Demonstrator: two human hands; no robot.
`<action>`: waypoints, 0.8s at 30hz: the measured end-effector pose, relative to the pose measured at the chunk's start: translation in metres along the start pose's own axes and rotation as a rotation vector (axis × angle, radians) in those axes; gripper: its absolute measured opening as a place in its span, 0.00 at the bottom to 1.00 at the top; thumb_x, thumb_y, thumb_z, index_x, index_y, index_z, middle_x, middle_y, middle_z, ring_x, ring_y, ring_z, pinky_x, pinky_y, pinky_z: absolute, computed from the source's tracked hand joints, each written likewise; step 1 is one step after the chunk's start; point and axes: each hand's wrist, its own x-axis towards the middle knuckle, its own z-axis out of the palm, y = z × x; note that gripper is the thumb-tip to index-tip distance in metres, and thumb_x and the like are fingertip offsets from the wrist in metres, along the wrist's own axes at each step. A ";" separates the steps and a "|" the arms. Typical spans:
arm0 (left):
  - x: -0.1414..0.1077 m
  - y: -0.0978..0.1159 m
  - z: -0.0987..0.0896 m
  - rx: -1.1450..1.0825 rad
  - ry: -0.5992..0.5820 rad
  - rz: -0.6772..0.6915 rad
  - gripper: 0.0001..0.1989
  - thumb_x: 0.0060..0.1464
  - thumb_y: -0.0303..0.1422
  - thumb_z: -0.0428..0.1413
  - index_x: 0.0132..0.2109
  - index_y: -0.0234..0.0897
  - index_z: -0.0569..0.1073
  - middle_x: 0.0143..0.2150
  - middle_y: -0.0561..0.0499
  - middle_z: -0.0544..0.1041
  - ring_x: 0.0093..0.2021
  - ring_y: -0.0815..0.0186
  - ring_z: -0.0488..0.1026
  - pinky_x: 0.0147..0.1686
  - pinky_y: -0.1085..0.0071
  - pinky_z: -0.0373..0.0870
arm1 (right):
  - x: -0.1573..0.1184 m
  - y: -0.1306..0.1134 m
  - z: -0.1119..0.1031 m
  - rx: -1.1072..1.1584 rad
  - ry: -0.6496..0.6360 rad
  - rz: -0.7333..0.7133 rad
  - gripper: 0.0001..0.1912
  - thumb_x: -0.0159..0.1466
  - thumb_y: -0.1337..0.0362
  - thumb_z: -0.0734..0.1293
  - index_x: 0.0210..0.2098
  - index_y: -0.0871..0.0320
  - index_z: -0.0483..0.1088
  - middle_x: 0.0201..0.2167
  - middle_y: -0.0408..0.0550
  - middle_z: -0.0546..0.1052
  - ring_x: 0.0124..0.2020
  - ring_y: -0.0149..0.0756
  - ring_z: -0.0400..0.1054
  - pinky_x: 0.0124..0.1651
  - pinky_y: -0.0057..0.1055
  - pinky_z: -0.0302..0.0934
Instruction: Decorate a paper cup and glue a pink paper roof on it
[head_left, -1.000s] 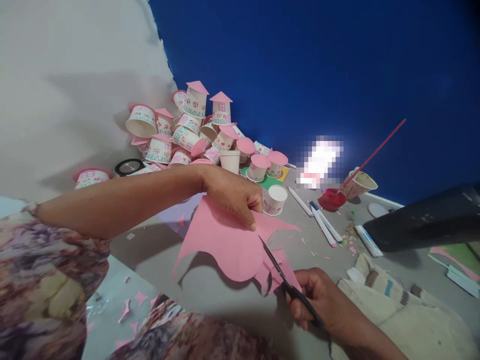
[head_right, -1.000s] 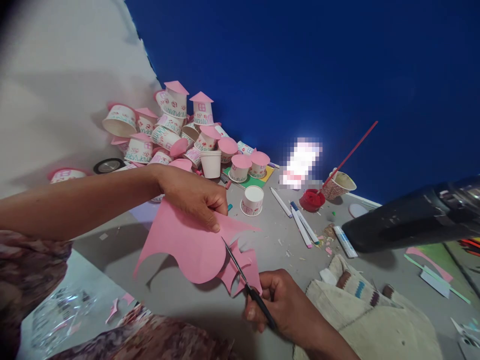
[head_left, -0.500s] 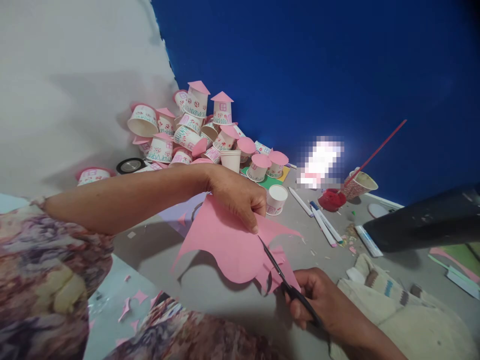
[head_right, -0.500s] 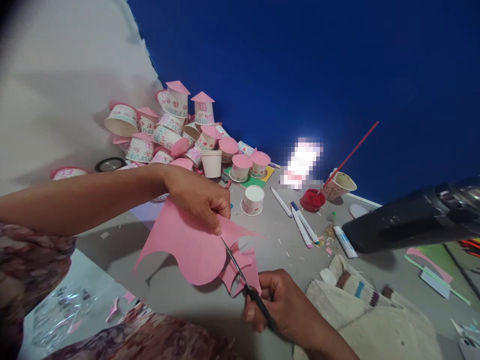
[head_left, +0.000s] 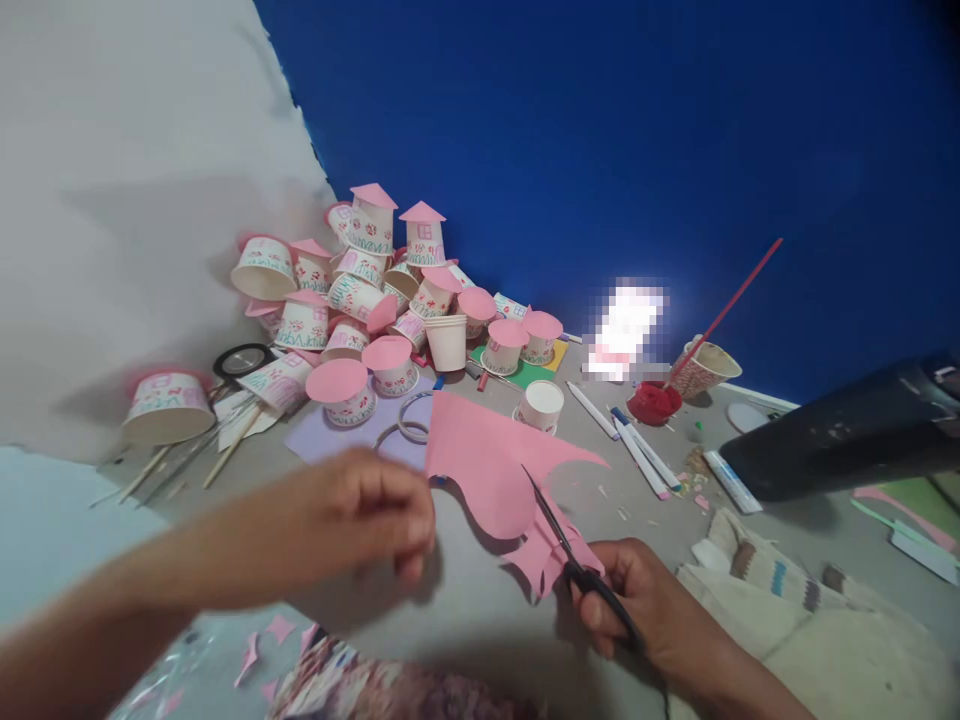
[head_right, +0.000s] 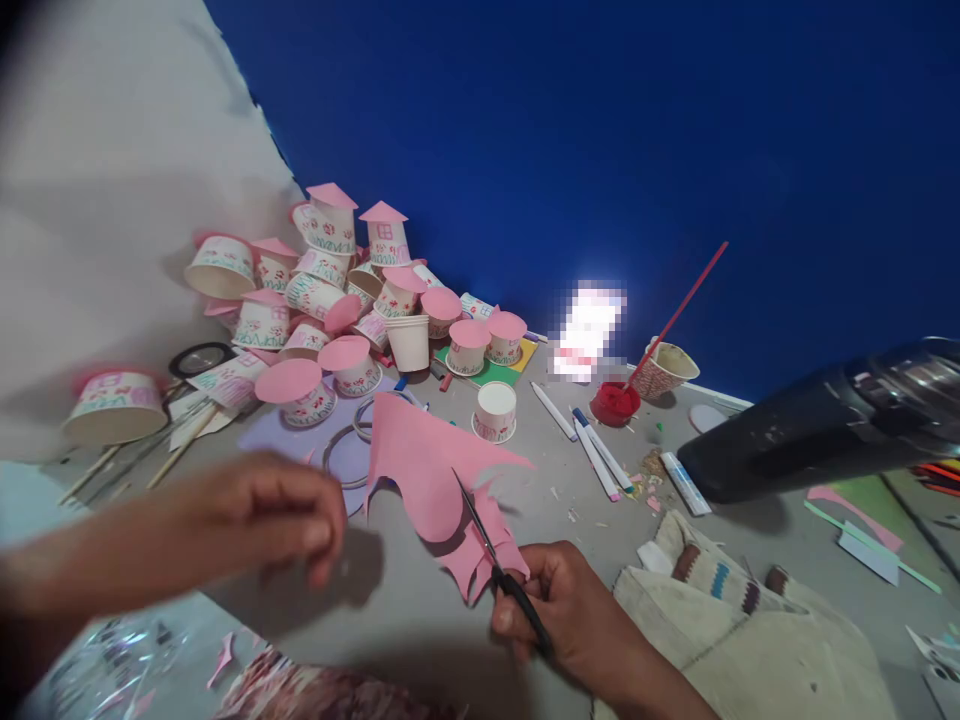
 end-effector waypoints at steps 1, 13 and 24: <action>-0.003 -0.020 0.015 -0.184 -0.026 -0.073 0.12 0.63 0.46 0.60 0.39 0.45 0.84 0.37 0.46 0.85 0.29 0.62 0.76 0.27 0.71 0.69 | 0.000 0.001 0.000 0.010 0.008 -0.006 0.37 0.48 0.28 0.75 0.23 0.58 0.67 0.15 0.38 0.66 0.19 0.24 0.51 0.24 0.26 0.45; 0.057 -0.043 0.093 -1.342 0.388 0.133 0.14 0.37 0.35 0.78 0.27 0.37 0.82 0.34 0.46 0.86 0.38 0.57 0.83 0.43 0.65 0.81 | 0.001 0.012 0.009 0.086 -0.010 -0.058 0.36 0.48 0.31 0.77 0.22 0.60 0.71 0.14 0.39 0.67 0.17 0.24 0.53 0.24 0.25 0.46; 0.066 -0.039 0.083 -0.803 0.603 0.013 0.14 0.43 0.40 0.74 0.29 0.34 0.83 0.32 0.45 0.84 0.34 0.57 0.79 0.37 0.64 0.78 | 0.002 0.004 0.009 0.092 -0.007 0.019 0.42 0.41 0.24 0.75 0.22 0.60 0.69 0.15 0.40 0.68 0.17 0.23 0.55 0.23 0.25 0.45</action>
